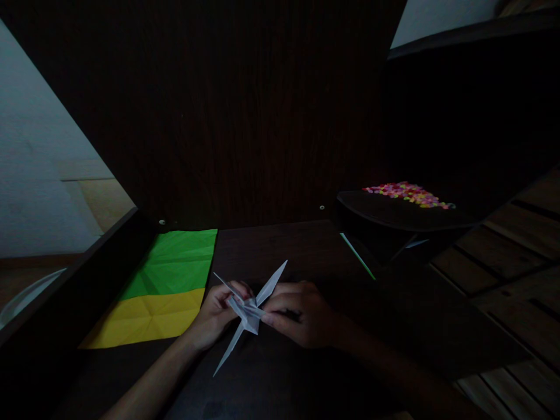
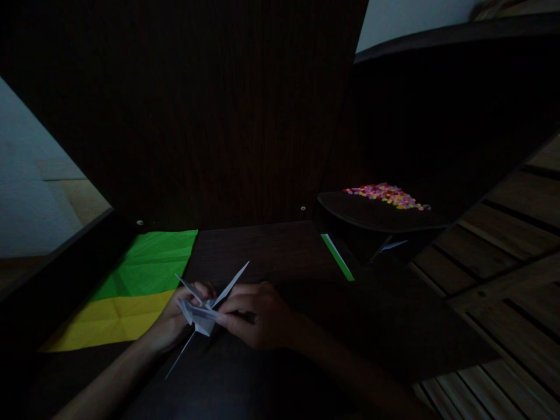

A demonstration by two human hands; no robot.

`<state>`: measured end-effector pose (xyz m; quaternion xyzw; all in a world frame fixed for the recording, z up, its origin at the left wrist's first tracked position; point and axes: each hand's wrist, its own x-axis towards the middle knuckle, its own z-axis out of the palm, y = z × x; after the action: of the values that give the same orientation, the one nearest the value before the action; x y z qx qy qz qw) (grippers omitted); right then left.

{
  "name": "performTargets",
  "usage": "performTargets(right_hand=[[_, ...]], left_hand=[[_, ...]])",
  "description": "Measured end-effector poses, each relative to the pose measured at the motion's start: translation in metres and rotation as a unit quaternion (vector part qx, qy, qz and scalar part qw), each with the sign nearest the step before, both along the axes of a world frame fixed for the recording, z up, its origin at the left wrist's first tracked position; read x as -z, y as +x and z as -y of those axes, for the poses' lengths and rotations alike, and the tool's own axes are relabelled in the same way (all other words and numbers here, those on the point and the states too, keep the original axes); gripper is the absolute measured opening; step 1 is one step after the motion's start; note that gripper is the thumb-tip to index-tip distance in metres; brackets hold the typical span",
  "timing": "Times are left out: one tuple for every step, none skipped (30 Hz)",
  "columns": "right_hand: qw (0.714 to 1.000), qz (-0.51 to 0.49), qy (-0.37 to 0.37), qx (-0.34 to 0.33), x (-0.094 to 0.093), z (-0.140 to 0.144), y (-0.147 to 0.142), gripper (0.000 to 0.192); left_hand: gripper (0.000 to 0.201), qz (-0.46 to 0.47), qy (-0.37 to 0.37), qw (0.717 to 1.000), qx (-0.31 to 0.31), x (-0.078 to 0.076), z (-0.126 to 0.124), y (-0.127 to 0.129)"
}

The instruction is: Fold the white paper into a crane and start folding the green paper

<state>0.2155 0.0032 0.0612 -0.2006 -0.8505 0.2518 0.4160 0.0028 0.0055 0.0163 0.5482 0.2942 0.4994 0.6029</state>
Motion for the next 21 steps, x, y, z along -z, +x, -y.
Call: performTargets(right_hand=[[1.0,-0.01,0.013,0.012,0.002,0.0,-0.001,0.017],[0.999,-0.016,0.026,0.023,0.003,0.001,-0.001,0.016],[0.998,-0.021,0.041,0.032,0.005,0.001,-0.002,0.015],[0.997,-0.026,0.058,0.041,0.006,0.002,-0.002,0.013],[0.995,-0.032,0.075,0.049,0.007,0.003,-0.003,0.012],[0.993,-0.039,0.092,0.056,0.009,0.004,-0.003,0.013],[0.991,-0.045,0.109,0.064,0.01,0.005,-0.004,0.015],[0.989,-0.049,0.122,0.071,0.011,0.007,-0.004,0.017],[0.987,-0.049,0.131,0.078,0.011,0.008,-0.005,0.019],[0.986,-0.046,0.137,0.085,0.012,0.01,-0.006,0.019],[0.985,-0.042,0.142,0.093,0.013,0.011,-0.007,0.019],[0.983,-0.037,0.147,0.101,0.013,0.012,-0.008,0.017],[0.982,-0.034,0.152,0.11,0.014,0.013,-0.009,0.014],[0.98,-0.032,0.158,0.118,0.015,0.014,-0.01,0.011],[0.979,-0.029,0.163,0.123,0.015,0.014,-0.011,0.008],[0.978,-0.023,0.164,0.125,0.016,0.014,-0.012,0.005],[0.979,-0.016,0.161,0.123,0.017,0.014,-0.013,0.002],[0.981,-0.008,0.154,0.117,0.019,0.014,-0.013,0.004],[0.983,-0.001,0.143,0.11,0.02,0.014,-0.014,0.007],[0.986,0.003,0.131,0.104,0.021,0.015,-0.014,0.01],[0.988,0.003,0.114,0.1,0.021,0.015,-0.015,0.012]], left_hand=[[0.025,0.005,-0.002,1.0,-0.003,-0.001,0.0,0.0],[0.028,0.01,-0.002,1.0,-0.004,-0.002,-0.001,0.0],[0.031,0.014,0.0,1.0,-0.006,-0.003,-0.001,0.0],[0.033,0.015,0.001,1.0,-0.007,-0.003,-0.002,0.0],[0.033,0.017,0.002,1.0,-0.008,-0.004,-0.002,0.0],[0.033,0.017,0.002,1.0,-0.007,-0.004,-0.002,0.0],[0.033,0.016,0.002,1.0,-0.006,-0.005,-0.002,0.0],[0.032,0.015,0.002,1.0,-0.004,-0.005,-0.002,0.0],[0.031,0.014,0.001,1.0,-0.002,-0.006,-0.002,0.0],[0.031,0.013,0.0,1.0,0.002,-0.006,-0.002,0.0],[0.032,0.011,-0.001,1.0,0.006,-0.007,-0.001,0.0],[0.032,0.008,-0.004,1.0,0.01,-0.007,-0.001,0.0],[0.033,0.005,-0.007,1.0,0.014,-0.008,-0.001,0.0],[0.033,0.003,-0.011,1.0,0.018,-0.009,-0.001,0.0],[0.034,-0.001,-0.016,1.0,0.019,-0.01,-0.001,0.0],[0.033,-0.006,-0.023,1.0,0.019,-0.01,-0.001,0.0],[0.032,-0.01,-0.028,0.999,0.017,-0.011,-0.001,0.0],[0.031,-0.012,-0.031,0.999,0.017,-0.011,-0.001,0.0],[0.031,-0.011,-0.03,0.999,0.017,-0.01,0.0,0.0],[0.031,-0.01,-0.026,0.999,0.018,-0.01,0.0,0.0],[0.032,-0.008,-0.02,1.0,0.02,-0.01,0.0,0.0]])
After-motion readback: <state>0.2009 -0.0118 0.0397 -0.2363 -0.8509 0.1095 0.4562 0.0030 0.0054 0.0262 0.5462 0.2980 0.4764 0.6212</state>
